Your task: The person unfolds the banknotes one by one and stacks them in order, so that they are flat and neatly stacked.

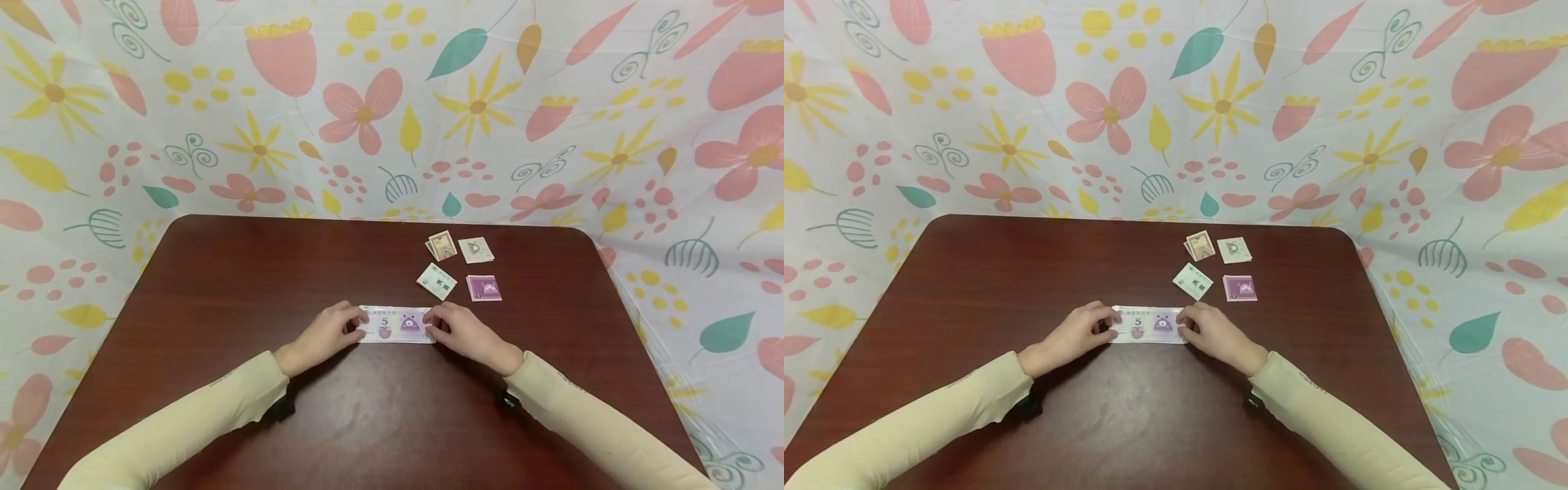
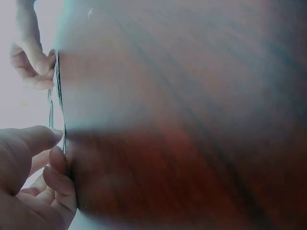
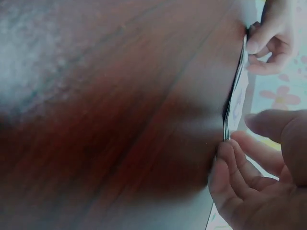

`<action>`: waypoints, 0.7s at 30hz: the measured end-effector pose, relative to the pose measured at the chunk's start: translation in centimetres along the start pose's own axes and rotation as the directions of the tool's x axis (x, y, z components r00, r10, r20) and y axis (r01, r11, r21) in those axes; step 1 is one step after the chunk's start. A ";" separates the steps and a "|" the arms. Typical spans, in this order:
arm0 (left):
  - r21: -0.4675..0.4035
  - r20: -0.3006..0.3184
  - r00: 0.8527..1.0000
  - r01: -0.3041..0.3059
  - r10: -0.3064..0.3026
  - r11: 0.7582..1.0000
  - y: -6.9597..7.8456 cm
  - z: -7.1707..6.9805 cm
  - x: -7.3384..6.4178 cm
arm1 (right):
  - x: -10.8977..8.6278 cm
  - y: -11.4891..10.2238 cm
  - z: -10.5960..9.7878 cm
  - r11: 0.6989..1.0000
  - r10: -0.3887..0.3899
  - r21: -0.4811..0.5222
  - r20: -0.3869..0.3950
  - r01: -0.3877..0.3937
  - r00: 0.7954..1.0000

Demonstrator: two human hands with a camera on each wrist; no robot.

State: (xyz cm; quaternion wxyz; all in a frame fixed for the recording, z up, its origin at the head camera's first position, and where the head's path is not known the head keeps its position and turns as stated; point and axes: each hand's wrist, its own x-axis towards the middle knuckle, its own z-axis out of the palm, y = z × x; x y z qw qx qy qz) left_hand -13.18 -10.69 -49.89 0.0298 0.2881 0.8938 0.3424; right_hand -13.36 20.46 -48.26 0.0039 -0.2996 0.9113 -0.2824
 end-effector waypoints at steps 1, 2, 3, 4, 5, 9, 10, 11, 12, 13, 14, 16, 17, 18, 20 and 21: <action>-0.003 0.004 1.000 0.002 -0.002 1.000 0.0 0.0 0.0 | 0.2 0.2 -0.1 1.000 0.019 -0.012 -0.023 -0.019 1.000; -0.002 0.005 1.000 0.000 0.000 1.000 0.0 -0.1 0.1 | 0.3 0.5 -0.2 0.999 0.040 -0.023 -0.047 -0.041 0.998; -0.003 0.005 1.000 -0.001 0.001 1.000 0.0 -0.1 0.1 | 0.5 0.8 -0.3 0.997 0.064 -0.035 -0.074 -0.067 0.995; -0.004 0.005 1.000 -0.004 0.004 1.000 0.0 -0.1 0.1 | 0.8 1.1 -0.4 0.994 0.093 -0.046 -0.102 -0.098 0.990; -0.003 0.004 1.000 -0.004 0.004 1.000 0.0 -0.2 0.1 | 1.0 1.5 -0.6 0.990 0.120 -0.054 -0.126 -0.128 0.985; -0.001 0.005 1.000 0.000 0.000 1.000 0.0 -0.2 0.2 | 2.1 3.0 -1.6 0.970 0.210 -0.084 -0.193 -0.230 0.958; 0.000 0.006 1.000 0.002 -0.002 1.000 -0.1 -0.2 0.2 | 2.4 3.3 -1.8 0.964 0.228 -0.093 -0.202 -0.251 0.952; 0.000 0.007 1.000 0.003 -0.003 1.000 -0.1 -0.2 0.1 | 2.6 3.6 -2.0 0.958 0.244 -0.101 -0.207 -0.268 0.948; 0.001 0.008 1.000 0.002 -0.002 1.000 -0.1 -0.2 0.1 | 2.8 3.8 -2.1 0.952 0.260 -0.107 -0.208 -0.287 0.943; 0.002 0.009 1.000 0.002 -0.002 1.000 -0.1 -0.2 0.0 | 2.9 4.0 -2.3 0.946 0.277 -0.114 -0.207 -0.304 0.938; 0.002 0.011 1.000 0.002 -0.002 1.000 -0.1 -0.2 0.0 | 3.0 4.2 -2.4 0.941 0.290 -0.118 -0.203 -0.318 0.935; 0.005 0.014 1.000 -0.001 0.000 1.000 0.0 -0.2 0.0 | 3.2 4.4 -2.4 0.932 0.313 -0.129 -0.191 -0.340 0.930; 0.007 0.014 1.000 -0.002 0.002 1.000 0.0 -0.2 0.0 | 3.2 4.5 -2.4 0.927 0.323 -0.135 -0.188 -0.350 0.928; 0.009 0.015 1.000 -0.003 0.003 1.000 0.0 -0.2 0.0 | 3.3 4.6 -2.4 0.922 0.333 -0.140 -0.187 -0.361 0.924; 0.008 0.014 1.000 -0.001 0.001 1.000 0.2 -0.2 0.0 | 3.3 4.6 -2.3 0.912 0.349 -0.158 -0.186 -0.379 0.918; 0.009 0.012 1.000 -0.002 0.001 1.000 0.2 -0.1 0.0 | 3.4 4.7 -2.2 0.906 0.356 -0.169 -0.187 -0.387 0.916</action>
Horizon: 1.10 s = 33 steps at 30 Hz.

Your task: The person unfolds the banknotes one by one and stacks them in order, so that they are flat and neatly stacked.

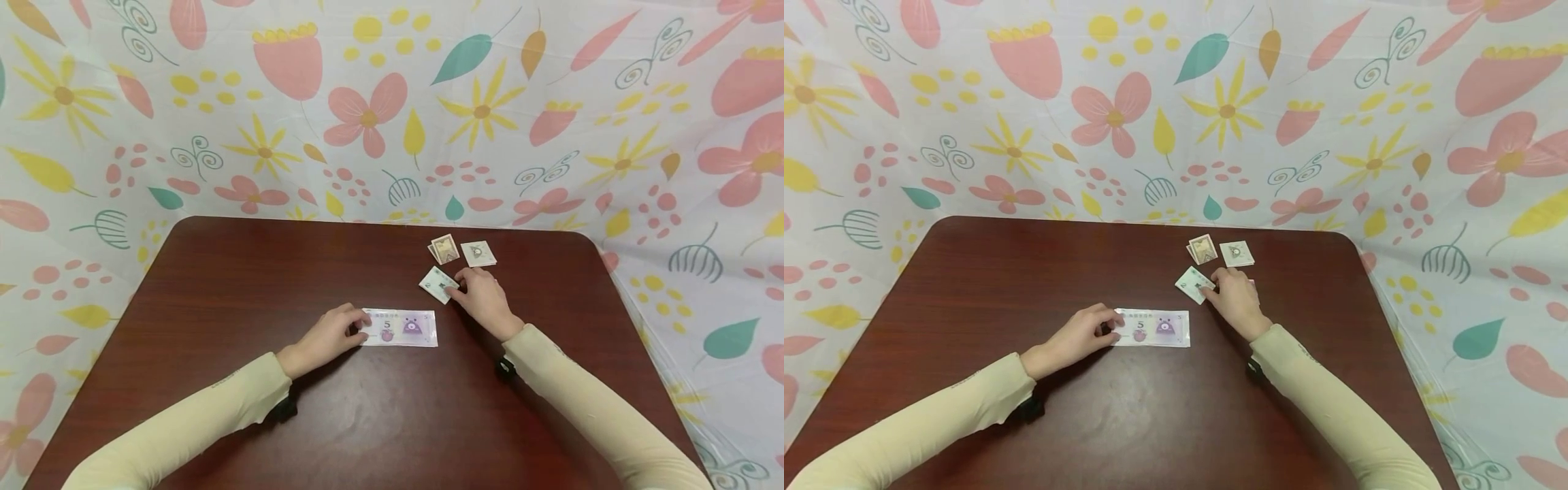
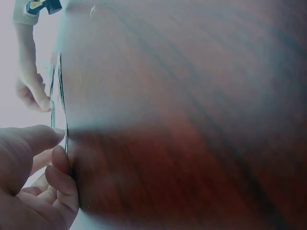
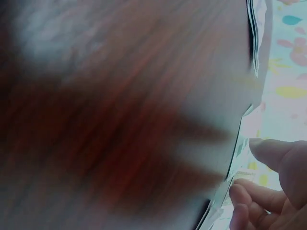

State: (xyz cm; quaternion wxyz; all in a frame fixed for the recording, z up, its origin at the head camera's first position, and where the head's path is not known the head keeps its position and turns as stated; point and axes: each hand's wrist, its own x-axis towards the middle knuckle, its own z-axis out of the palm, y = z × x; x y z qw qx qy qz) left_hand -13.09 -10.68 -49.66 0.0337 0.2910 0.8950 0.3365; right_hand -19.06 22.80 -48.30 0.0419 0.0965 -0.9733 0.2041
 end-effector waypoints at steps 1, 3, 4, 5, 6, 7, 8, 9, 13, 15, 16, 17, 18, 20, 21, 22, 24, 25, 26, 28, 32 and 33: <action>0.000 -0.001 1.000 0.000 0.000 1.000 0.0 0.0 0.0 | 0.0 0.0 0.1 1.000 0.010 -0.008 0.002 -0.010 1.000; -0.002 -0.003 1.000 0.000 0.000 1.000 0.0 0.1 -0.1 | 0.0 -0.1 0.2 1.000 0.020 -0.024 0.005 -0.020 1.000; -0.002 -0.004 1.000 0.000 0.000 1.000 0.0 0.1 -0.1 | 0.0 -0.2 0.2 0.999 0.021 -0.031 0.007 -0.021 1.000; -0.001 -0.006 1.000 -0.001 0.001 1.000 0.0 0.1 -0.1 | 0.0 -0.2 0.3 0.999 0.024 -0.035 0.007 -0.024 1.000; -0.001 -0.008 1.000 -0.004 0.004 1.000 -0.1 0.1 -0.1 | 0.1 -0.3 0.3 0.999 0.027 -0.039 0.007 -0.026 1.000; 0.000 -0.009 1.000 -0.007 0.007 1.000 -0.1 0.1 -0.1 | 0.1 -0.3 0.4 0.999 0.028 -0.039 0.007 -0.027 1.000; 0.000 -0.011 1.000 -0.010 0.010 1.000 -0.1 0.1 -0.1 | 0.1 -0.3 0.4 0.999 0.030 -0.039 0.008 -0.029 1.000; 0.001 -0.013 1.000 -0.013 0.013 1.000 -0.1 0.1 -0.1 | 0.1 -0.3 0.4 0.999 0.033 -0.038 0.009 -0.032 0.999; 0.009 -0.010 1.000 -0.017 0.017 1.000 -0.1 0.1 -0.1 | 0.3 -0.4 0.5 0.999 0.039 -0.029 0.012 -0.038 0.999; 0.014 -0.005 1.000 -0.014 0.014 1.000 0.0 0.0 0.0 | 0.3 -0.3 0.5 0.999 0.029 -0.018 0.006 -0.029 1.000; 0.017 -0.003 1.000 -0.013 0.013 1.000 0.0 0.0 0.0 | 0.4 -0.3 0.5 1.000 0.024 -0.012 0.000 -0.024 1.000; 0.022 -0.001 1.000 -0.013 0.013 1.000 0.0 0.0 0.0 | 0.4 -0.3 0.5 1.000 0.014 -0.003 -0.008 -0.014 1.000; 0.023 0.002 1.000 -0.011 0.011 1.000 0.0 0.0 0.0 | 0.4 -0.2 0.6 1.000 0.008 0.006 -0.019 -0.008 1.000; 0.027 0.004 1.000 -0.009 0.009 1.000 0.1 0.0 0.0 | 0.4 -0.2 0.7 1.000 -0.009 0.023 -0.039 0.010 0.999; 0.029 0.004 1.000 -0.009 0.009 1.000 0.1 0.0 0.0 | 0.4 -0.1 0.7 0.999 -0.015 0.032 -0.049 0.016 0.999; 0.033 0.000 1.000 -0.011 0.011 0.999 0.1 0.0 0.0 | 0.4 -0.1 0.7 0.999 -0.023 0.043 -0.058 0.026 0.998; 0.041 -0.007 1.000 -0.014 0.014 0.999 0.1 0.0 0.0 | 0.4 -0.1 0.7 0.997 -0.037 0.072 -0.071 0.042 0.997; 0.046 -0.010 1.000 -0.012 0.012 0.999 0.1 0.0 0.1 | 0.4 -0.1 0.7 0.995 -0.042 0.085 -0.071 0.048 0.997; 0.051 -0.012 1.000 -0.010 0.010 0.999 0.1 0.0 0.1 | 0.4 -0.1 0.7 0.994 -0.041 0.099 -0.069 0.048 0.997; 0.058 -0.017 1.000 -0.003 0.004 0.998 0.1 0.0 0.1 | 0.5 -0.2 0.5 0.992 -0.036 0.123 -0.056 0.043 0.998; 0.050 -0.037 0.999 -0.010 0.012 0.999 -0.1 0.0 0.0 | 0.4 -0.3 0.0 0.985 -0.007 0.170 -0.010 0.009 1.000; 0.048 -0.049 0.999 -0.018 0.020 0.999 -0.2 0.0 0.0 | 0.4 -0.4 -0.2 0.982 -0.001 0.191 -0.002 0.001 1.000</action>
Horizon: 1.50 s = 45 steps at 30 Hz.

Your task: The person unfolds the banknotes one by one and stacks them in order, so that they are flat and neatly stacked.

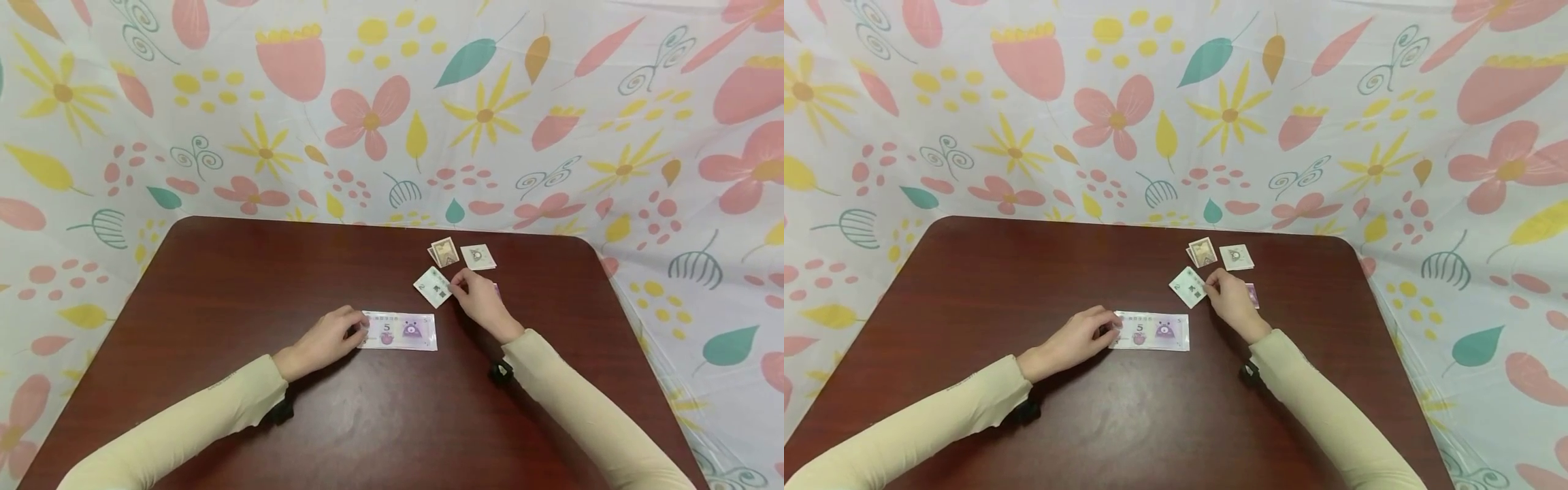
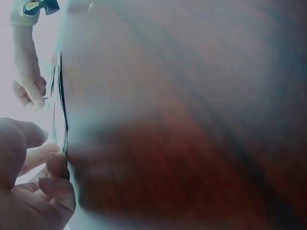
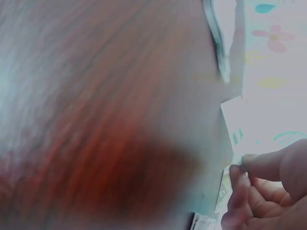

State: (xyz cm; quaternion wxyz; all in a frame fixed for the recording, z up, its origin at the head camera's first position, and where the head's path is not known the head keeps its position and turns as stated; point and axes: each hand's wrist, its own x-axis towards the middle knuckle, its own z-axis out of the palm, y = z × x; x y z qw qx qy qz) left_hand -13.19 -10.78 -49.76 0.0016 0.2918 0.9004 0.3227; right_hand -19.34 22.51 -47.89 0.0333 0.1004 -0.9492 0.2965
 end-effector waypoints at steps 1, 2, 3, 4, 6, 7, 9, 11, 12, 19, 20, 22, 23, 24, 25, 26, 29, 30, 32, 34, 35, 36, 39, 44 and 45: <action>-0.003 -0.013 1.000 -0.009 0.009 1.000 0.0 0.0 0.0 | 0.0 -0.1 -0.2 1.000 0.009 0.025 0.005 -0.009 1.000; -0.008 -0.025 1.000 -0.018 0.018 1.000 0.0 -0.1 0.1 | -0.1 -0.3 -0.5 0.999 0.018 0.051 0.010 -0.018 1.000; -0.013 -0.036 0.999 -0.024 0.024 1.000 0.0 -0.2 0.2 | -0.1 -0.5 -0.8 0.997 0.026 0.076 0.012 -0.027 1.000; -0.015 -0.048 0.998 -0.030 0.029 0.999 0.0 -0.2 0.3 | -0.1 -0.7 -1.0 0.994 0.031 0.100 0.014 -0.032 0.999; -0.021 -0.064 0.997 -0.034 0.032 0.999 0.1 -0.3 0.6 | -0.2 -1.1 -1.5 0.991 0.030 0.133 0.012 -0.031 0.999; -0.025 -0.071 0.997 -0.034 0.032 0.999 0.2 -0.4 0.8 | -0.2 -1.3 -1.7 0.989 0.029 0.143 0.014 -0.031 0.999; -0.037 -0.085 0.996 -0.031 0.027 0.999 0.4 -0.3 1.2 | -0.3 -1.8 -2.0 0.989 0.021 0.149 0.020 -0.024 1.000; -0.056 -0.102 0.995 -0.026 0.020 0.998 0.6 -0.3 1.7 | -0.5 -2.3 -2.1 0.989 0.009 0.149 0.031 -0.013 0.999; -0.066 -0.113 0.993 -0.026 0.019 0.997 0.7 -0.3 1.9 | -0.6 -2.6 -2.2 0.989 0.003 0.150 0.038 -0.009 0.999; -0.163 -0.157 0.987 -0.007 -0.018 0.987 1.4 0.1 3.9 | -1.2 -4.5 -2.0 0.971 -0.085 0.229 0.089 0.063 0.992; -0.180 -0.155 0.987 0.004 -0.032 0.984 1.5 0.2 4.2 | -1.3 -4.7 -1.9 0.970 -0.100 0.232 0.094 0.076 0.991; -0.210 -0.147 0.987 0.029 -0.061 0.977 1.8 0.3 4.6 | -1.6 -5.1 -1.8 0.969 -0.121 0.229 0.101 0.095 0.987; -0.220 -0.143 0.987 0.041 -0.074 0.975 1.9 0.4 4.8 | -1.7 -5.3 -1.8 0.968 -0.132 0.229 0.103 0.106 0.986; -0.230 -0.140 0.987 0.050 -0.084 0.972 2.0 0.5 4.9 | -1.7 -5.5 -1.7 0.967 -0.142 0.229 0.105 0.115 0.984; -0.239 -0.140 0.986 0.056 -0.091 0.969 2.1 0.5 5.0 | -1.8 -5.7 -1.7 0.966 -0.150 0.228 0.108 0.122 0.983; -0.247 -0.142 0.985 0.060 -0.097 0.967 2.2 0.5 5.0 | -1.9 -5.9 -1.7 0.965 -0.155 0.228 0.111 0.127 0.982; -0.258 -0.154 0.983 0.055 -0.097 0.965 2.5 0.6 5.0 | -2.0 -6.1 -1.5 0.966 -0.162 0.222 0.121 0.132 0.979; -0.260 -0.159 0.983 0.049 -0.093 0.964 2.6 0.6 5.0 | -2.0 -6.1 -1.5 0.967 -0.161 0.219 0.124 0.132 0.979; -0.263 -0.167 0.982 0.039 -0.085 0.964 2.7 0.6 4.9 | -2.1 -6.1 -1.4 0.968 -0.160 0.215 0.126 0.131 0.979; -0.270 -0.170 0.982 0.031 -0.080 0.962 2.8 0.6 4.8 | -2.2 -6.1 -1.4 0.968 -0.157 0.217 0.130 0.126 0.979; -0.271 -0.171 0.982 0.029 -0.078 0.962 2.9 0.6 4.8 | -2.2 -6.1 -1.4 0.968 -0.156 0.218 0.132 0.124 0.979; -0.272 -0.170 0.982 0.029 -0.077 0.962 2.9 0.6 4.7 | -2.3 -6.1 -1.4 0.968 -0.155 0.218 0.134 0.124 0.979; -0.275 -0.163 0.983 0.036 -0.083 0.961 3.0 0.6 4.6 | -2.3 -6.0 -1.2 0.968 -0.157 0.216 0.135 0.125 0.978; -0.277 -0.172 0.981 0.034 -0.084 0.960 3.0 0.7 4.6 | -2.3 -5.8 -1.1 0.969 -0.154 0.215 0.141 0.121 0.978; -0.280 -0.180 0.980 0.029 -0.082 0.960 3.0 0.7 4.6 | -2.3 -5.7 -1.1 0.969 -0.152 0.218 0.142 0.119 0.978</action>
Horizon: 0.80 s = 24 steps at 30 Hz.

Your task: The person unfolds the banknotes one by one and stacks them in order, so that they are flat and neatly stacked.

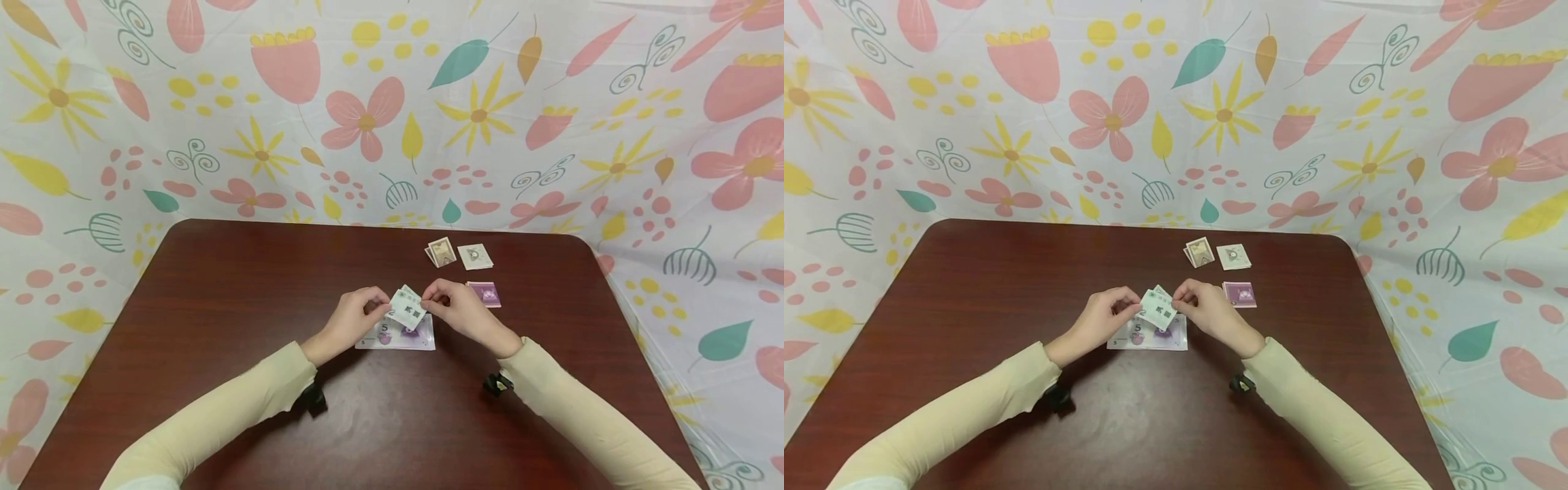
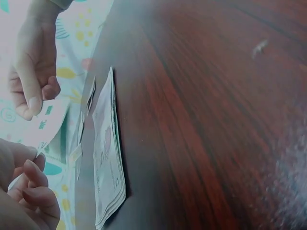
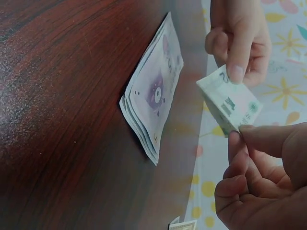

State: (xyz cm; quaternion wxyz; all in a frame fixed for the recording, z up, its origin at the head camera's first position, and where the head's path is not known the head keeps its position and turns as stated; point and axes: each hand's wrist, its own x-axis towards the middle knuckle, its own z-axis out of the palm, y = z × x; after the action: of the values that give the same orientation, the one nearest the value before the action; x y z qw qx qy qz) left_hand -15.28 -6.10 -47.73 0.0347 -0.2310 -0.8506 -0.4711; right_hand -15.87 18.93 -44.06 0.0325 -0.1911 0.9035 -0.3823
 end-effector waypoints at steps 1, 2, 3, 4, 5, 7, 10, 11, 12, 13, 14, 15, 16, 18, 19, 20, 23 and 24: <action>-0.005 -0.005 1.000 -0.003 0.003 1.000 0.1 -0.1 0.0 | 0.0 0.0 0.0 1.000 -0.002 0.006 -0.001 0.002 1.000; -0.012 -0.011 1.000 -0.007 0.007 1.000 0.1 -0.1 0.0 | 0.0 0.0 -0.1 1.000 -0.005 0.011 -0.004 0.005 1.000; -0.016 -0.016 1.000 -0.008 0.007 1.000 0.1 -0.1 -0.1 | -0.1 0.1 -0.1 1.000 -0.012 0.016 -0.008 0.012 1.000; -0.023 -0.021 1.000 -0.008 0.007 1.000 0.1 -0.2 -0.1 | -0.1 0.2 -0.2 1.000 -0.018 0.023 -0.017 0.018 1.000; -0.027 -0.025 1.000 -0.007 0.006 1.000 0.2 -0.3 -0.2 | -0.2 0.3 -0.2 0.999 -0.022 0.029 -0.028 0.023 0.999; -0.038 -0.031 1.000 -0.005 0.004 0.999 0.3 -0.4 -0.2 | -0.2 0.5 -0.3 0.999 -0.028 0.044 -0.050 0.030 0.998; -0.065 -0.023 1.000 0.001 -0.003 0.998 0.3 -0.7 -0.4 | -0.2 0.9 -0.2 0.999 -0.023 0.041 -0.080 0.027 0.997; -0.084 -0.018 1.000 0.006 -0.008 0.996 0.3 -0.7 -0.5 | -0.2 1.0 -0.1 0.999 -0.019 0.036 -0.085 0.022 0.996; -0.104 -0.012 1.000 0.009 -0.010 0.995 0.3 -0.8 -0.5 | -0.2 1.2 -0.1 0.999 -0.018 0.029 -0.082 0.020 0.996; -0.125 -0.004 1.000 0.014 -0.014 0.992 0.2 -0.8 -0.6 | -0.2 1.3 -0.1 1.000 -0.016 0.018 -0.076 0.017 0.997; -0.147 0.001 1.000 0.017 -0.017 0.989 0.1 -0.8 -0.6 | -0.2 1.4 0.0 1.000 -0.013 0.013 -0.065 0.014 0.998; -0.168 0.004 1.000 0.018 -0.017 0.986 0.0 -0.8 -0.6 | -0.1 1.5 0.0 1.000 -0.012 -0.001 -0.053 0.012 0.999; -0.190 0.008 1.000 0.024 -0.023 0.982 -0.1 -0.8 -0.6 | -0.1 1.6 0.0 1.000 -0.012 -0.013 -0.040 0.011 0.999; -0.238 0.014 1.000 0.029 -0.027 0.971 -0.2 -0.9 -0.6 | -0.2 1.8 0.1 1.000 -0.011 -0.025 -0.015 0.011 1.000; -0.263 0.019 0.999 0.036 -0.032 0.964 -0.3 -0.9 -0.7 | -0.2 1.9 0.2 1.000 -0.004 -0.018 -0.002 0.004 1.000; -0.285 0.022 0.999 0.043 -0.038 0.958 -0.3 -1.0 -0.7 | -0.2 1.9 0.2 1.000 0.006 -0.006 0.010 -0.006 1.000; -0.365 0.028 0.997 0.082 -0.077 0.927 -0.4 -1.2 -0.8 | -0.4 2.0 0.4 0.997 0.046 0.064 0.041 -0.049 0.998; -0.386 0.029 0.995 0.100 -0.096 0.917 -0.5 -1.3 -0.9 | -0.4 2.0 0.5 0.993 0.066 0.100 0.054 -0.071 0.996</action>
State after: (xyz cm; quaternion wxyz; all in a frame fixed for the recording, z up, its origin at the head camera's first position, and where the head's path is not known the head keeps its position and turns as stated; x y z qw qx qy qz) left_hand -14.93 -7.71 -47.64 -0.0393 -0.1929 -0.7514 -0.6298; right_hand -16.03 20.06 -45.84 0.0780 -0.1678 0.8878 -0.4214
